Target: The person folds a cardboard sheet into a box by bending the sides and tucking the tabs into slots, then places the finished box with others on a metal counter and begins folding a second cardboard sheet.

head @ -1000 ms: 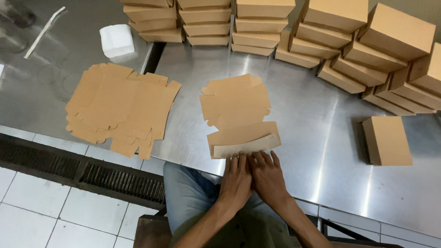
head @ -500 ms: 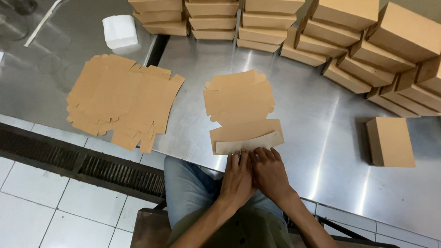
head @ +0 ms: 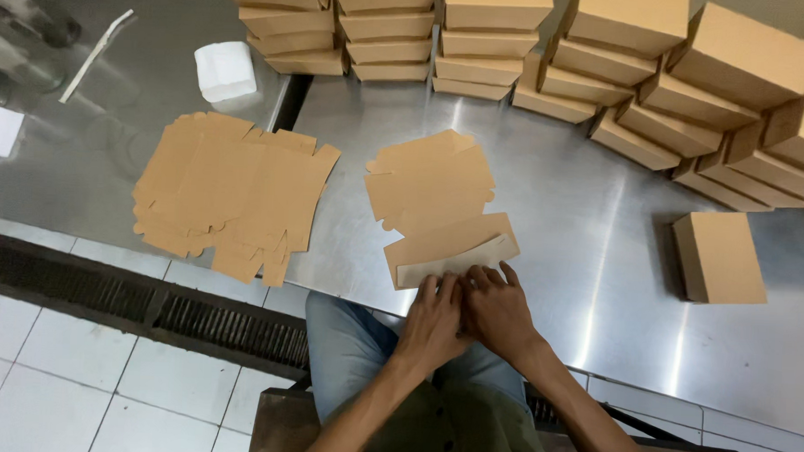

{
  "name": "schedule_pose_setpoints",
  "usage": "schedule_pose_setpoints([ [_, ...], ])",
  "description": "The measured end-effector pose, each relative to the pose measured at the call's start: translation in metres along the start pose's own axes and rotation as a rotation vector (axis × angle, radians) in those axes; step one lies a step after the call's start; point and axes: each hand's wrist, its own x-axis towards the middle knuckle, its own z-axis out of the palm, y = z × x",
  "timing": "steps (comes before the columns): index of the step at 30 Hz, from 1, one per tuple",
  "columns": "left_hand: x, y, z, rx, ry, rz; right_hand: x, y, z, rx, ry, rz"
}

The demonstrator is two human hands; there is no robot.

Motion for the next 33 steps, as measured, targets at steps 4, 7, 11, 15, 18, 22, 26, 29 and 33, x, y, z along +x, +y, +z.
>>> schedule_pose_setpoints([
  [4,0.001,0.004,-0.013,0.061,-0.038,0.009,0.0,0.006,-0.022,0.057,-0.071,-0.002],
  [7,0.001,0.0,-0.01,-0.023,-0.021,-0.016,-0.001,0.011,-0.04,0.175,-0.105,0.034],
  [11,0.002,0.003,-0.011,0.136,0.015,0.025,-0.003,0.016,-0.045,0.178,-0.114,0.049],
  [15,0.003,0.001,-0.001,0.218,0.018,0.05,-0.003,0.018,-0.04,0.185,-0.14,0.057],
  [18,0.007,0.005,-0.001,0.11,0.033,0.008,-0.001,0.015,-0.038,0.144,-0.071,0.024],
  [22,0.013,0.007,0.007,0.133,0.012,-0.023,-0.003,0.017,-0.015,0.15,-0.043,0.035],
  [26,0.017,0.008,0.006,0.133,-0.021,-0.035,-0.001,0.02,-0.019,0.154,-0.019,0.026],
  [29,0.014,0.005,0.014,0.126,-0.043,-0.036,-0.003,0.021,-0.01,0.147,-0.016,0.01],
  [33,0.006,0.006,0.021,0.109,-0.044,-0.05,-0.007,0.012,-0.005,0.05,-0.005,-0.009],
])
